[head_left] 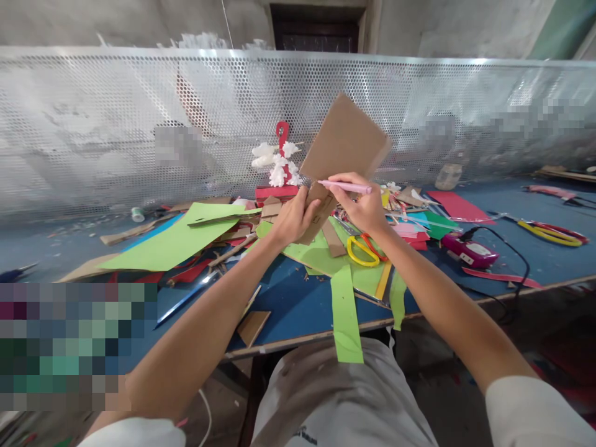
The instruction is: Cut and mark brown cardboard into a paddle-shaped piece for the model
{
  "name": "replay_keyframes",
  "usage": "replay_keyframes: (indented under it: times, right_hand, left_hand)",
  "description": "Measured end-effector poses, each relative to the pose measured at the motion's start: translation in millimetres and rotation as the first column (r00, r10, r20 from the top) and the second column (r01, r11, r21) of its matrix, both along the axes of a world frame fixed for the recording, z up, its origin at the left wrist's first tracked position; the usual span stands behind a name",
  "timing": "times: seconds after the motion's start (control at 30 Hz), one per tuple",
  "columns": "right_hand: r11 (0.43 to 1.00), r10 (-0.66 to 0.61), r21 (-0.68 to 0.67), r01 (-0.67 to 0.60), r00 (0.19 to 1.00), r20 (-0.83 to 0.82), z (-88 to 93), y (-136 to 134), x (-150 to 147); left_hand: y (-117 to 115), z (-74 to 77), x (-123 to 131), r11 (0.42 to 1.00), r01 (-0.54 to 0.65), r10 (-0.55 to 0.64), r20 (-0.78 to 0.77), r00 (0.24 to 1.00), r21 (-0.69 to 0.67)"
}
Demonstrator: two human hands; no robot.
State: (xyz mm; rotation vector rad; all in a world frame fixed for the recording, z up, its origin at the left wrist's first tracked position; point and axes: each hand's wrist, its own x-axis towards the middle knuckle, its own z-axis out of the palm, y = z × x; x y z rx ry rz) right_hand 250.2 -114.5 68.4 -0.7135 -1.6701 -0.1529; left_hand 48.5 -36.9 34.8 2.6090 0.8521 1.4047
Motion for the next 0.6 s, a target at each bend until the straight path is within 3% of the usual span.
replay_keyframes:
  times: [0.27, 0.6]
  right_hand:
    - [1.000, -0.011, 0.014, 0.011, 0.999, 0.038, -1.9, 3.7, 0.6]
    - [0.999, 0.013, 0.033, -0.012, 1.000, -0.018, -4.9, 8.0, -0.3]
  left_hand:
    - [-2.8, 1.8, -0.5, 0.999, -0.039, 0.039, -0.039, 0.998, -0.007]
    - [-4.4, 0.4, 3.2, 1.000, 0.024, -0.024, -0.042, 0.999, -0.019]
